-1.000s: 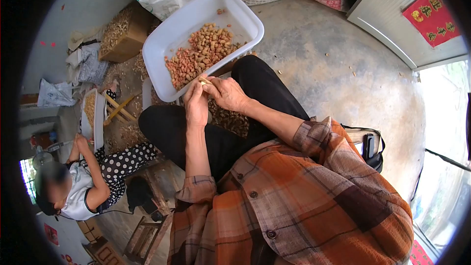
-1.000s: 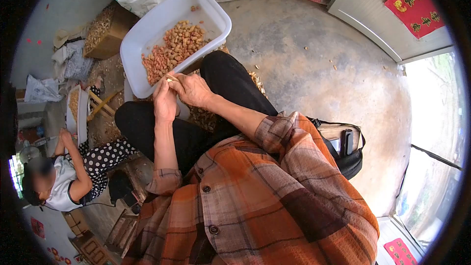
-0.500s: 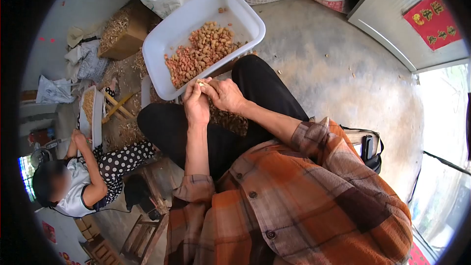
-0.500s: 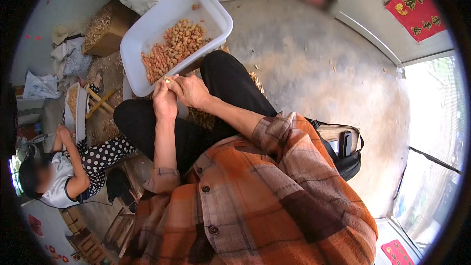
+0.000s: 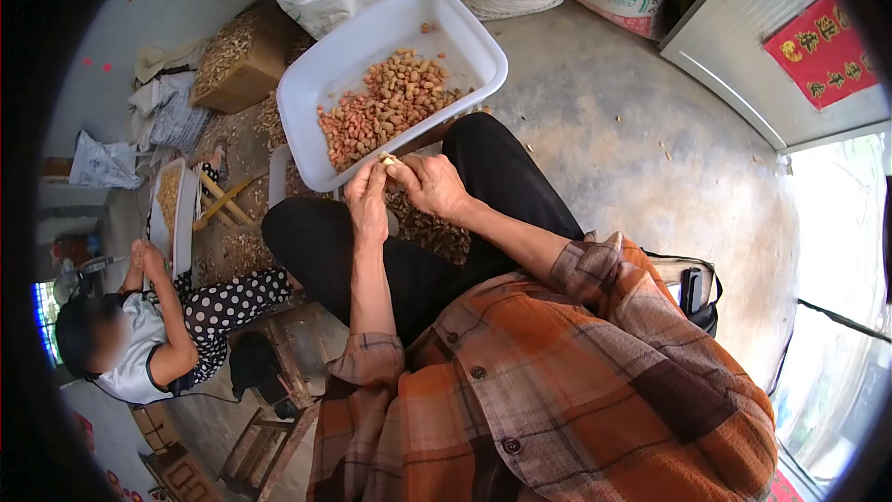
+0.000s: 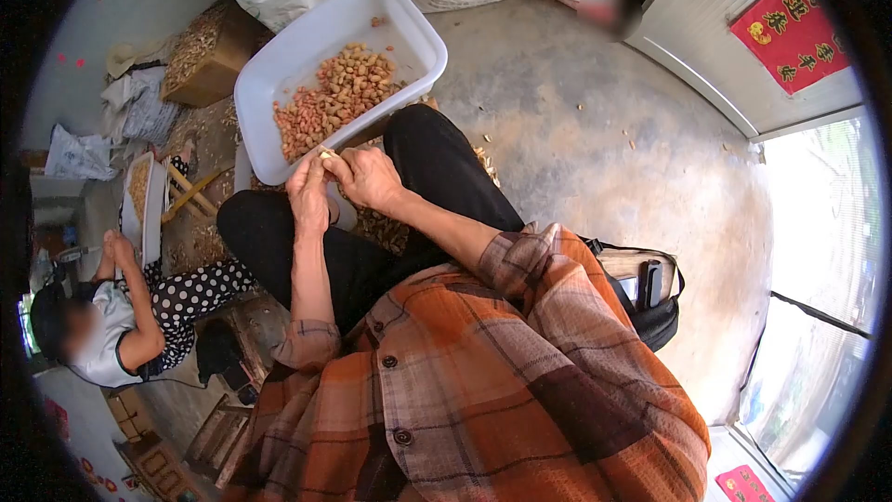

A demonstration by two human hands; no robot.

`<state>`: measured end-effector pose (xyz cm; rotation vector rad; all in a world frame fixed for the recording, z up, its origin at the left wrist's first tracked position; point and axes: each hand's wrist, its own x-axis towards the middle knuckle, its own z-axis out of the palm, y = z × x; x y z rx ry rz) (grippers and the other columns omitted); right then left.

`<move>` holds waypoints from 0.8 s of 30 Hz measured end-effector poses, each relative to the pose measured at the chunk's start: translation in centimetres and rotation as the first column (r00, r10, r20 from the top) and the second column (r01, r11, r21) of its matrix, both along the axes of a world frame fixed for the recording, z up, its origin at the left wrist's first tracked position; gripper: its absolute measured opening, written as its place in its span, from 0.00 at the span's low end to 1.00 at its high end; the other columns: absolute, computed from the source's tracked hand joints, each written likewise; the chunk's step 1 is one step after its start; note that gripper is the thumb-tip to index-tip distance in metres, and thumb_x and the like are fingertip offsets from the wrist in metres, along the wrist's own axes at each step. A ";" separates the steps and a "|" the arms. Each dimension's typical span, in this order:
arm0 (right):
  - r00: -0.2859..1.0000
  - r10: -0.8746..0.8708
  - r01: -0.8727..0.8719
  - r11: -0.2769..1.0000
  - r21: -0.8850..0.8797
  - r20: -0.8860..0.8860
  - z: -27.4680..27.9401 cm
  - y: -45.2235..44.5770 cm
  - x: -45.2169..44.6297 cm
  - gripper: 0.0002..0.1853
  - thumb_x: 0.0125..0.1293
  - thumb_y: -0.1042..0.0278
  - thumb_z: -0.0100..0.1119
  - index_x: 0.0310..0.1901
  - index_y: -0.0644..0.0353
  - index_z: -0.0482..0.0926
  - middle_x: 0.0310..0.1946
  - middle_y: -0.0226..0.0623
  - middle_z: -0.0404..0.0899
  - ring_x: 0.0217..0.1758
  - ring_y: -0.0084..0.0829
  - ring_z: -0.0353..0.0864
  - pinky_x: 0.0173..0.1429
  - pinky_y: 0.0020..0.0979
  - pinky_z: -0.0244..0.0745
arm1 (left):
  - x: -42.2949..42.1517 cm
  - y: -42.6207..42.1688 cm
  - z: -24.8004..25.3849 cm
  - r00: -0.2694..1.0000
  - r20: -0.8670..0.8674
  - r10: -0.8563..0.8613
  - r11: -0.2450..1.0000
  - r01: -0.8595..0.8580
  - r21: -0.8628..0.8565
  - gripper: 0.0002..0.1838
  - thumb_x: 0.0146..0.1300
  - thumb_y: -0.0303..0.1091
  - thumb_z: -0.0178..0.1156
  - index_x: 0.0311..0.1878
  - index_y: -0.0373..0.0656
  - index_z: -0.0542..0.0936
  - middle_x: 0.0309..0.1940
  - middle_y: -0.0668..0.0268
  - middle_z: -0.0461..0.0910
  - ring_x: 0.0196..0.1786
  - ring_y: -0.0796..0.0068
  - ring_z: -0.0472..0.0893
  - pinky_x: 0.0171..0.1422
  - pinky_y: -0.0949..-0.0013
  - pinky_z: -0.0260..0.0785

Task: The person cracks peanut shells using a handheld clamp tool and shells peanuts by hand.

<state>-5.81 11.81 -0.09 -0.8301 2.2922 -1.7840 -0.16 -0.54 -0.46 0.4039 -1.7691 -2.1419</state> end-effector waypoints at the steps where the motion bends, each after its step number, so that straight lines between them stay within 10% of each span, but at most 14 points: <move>1: 1.000 -0.001 0.001 1.000 0.002 0.007 0.1 0.0 0.1 0.22 0.65 0.54 0.50 0.22 0.66 0.78 0.21 0.53 0.76 0.28 0.52 0.77 0.35 0.45 0.72 | 0.0 0.2 0.1 1.000 -0.006 0.025 1.000 -0.025 0.007 0.13 0.68 0.30 0.52 0.48 0.31 0.78 0.34 0.70 0.77 0.31 0.84 0.70 0.35 0.78 0.64; 24: 0.996 -0.085 0.083 0.991 0.103 0.019 0.2 -0.1 0.7 0.20 0.62 0.56 0.54 0.24 0.67 0.78 0.22 0.56 0.76 0.29 0.53 0.78 0.34 0.44 0.74 | 0.2 2.0 0.3 0.956 -0.043 0.289 0.884 -0.284 -0.371 0.11 0.65 0.31 0.56 0.39 0.31 0.80 0.28 0.67 0.78 0.31 0.80 0.73 0.36 0.74 0.67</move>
